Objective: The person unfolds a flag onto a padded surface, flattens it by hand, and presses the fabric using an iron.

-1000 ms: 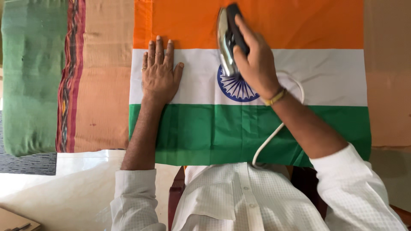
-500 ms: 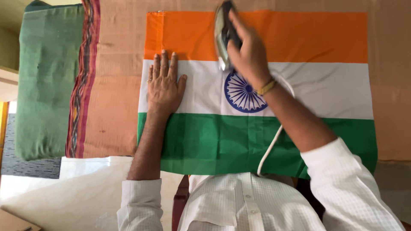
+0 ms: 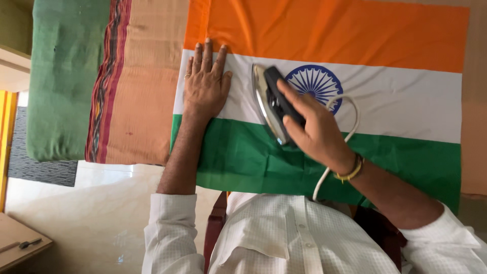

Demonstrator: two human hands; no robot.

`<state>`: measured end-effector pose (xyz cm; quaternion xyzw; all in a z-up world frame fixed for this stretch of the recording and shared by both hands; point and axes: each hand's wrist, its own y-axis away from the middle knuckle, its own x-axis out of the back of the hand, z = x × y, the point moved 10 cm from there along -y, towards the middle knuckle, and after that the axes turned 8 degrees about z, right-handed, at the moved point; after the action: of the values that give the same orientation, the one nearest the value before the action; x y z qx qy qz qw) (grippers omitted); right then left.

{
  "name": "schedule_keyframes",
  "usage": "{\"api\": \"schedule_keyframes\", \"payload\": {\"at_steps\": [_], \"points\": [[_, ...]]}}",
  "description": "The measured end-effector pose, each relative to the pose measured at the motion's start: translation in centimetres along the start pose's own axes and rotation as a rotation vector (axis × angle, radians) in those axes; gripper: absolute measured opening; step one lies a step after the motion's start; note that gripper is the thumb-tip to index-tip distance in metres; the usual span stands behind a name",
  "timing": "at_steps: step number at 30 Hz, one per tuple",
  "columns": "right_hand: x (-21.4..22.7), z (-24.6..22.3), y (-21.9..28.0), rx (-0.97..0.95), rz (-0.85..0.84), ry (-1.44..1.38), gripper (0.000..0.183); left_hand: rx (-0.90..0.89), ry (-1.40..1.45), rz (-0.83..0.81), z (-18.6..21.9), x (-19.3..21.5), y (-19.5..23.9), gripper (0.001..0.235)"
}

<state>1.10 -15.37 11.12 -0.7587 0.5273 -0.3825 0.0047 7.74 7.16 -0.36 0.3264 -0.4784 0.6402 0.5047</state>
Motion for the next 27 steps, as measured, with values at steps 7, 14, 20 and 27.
{"api": "schedule_keyframes", "payload": {"at_steps": [7,14,20,27], "points": [[-0.5,4.6,-4.3,-0.081,0.18,0.066,0.064,0.01,-0.038,0.008,-0.9,0.9,0.6,0.061],[-2.7,-2.6,2.3,-0.074,-0.046,-0.061,0.068,0.003,-0.084,0.05,-3.4,1.3,1.4,0.062],[-5.2,1.6,-3.7,-0.116,0.067,-0.038,0.066,0.007,-0.023,0.07,-3.3,2.1,1.7,0.057],[-7.1,-1.2,-4.0,-0.026,0.107,-0.071,0.07,-0.01,-0.024,0.116,-4.2,2.2,1.5,0.056]]}}
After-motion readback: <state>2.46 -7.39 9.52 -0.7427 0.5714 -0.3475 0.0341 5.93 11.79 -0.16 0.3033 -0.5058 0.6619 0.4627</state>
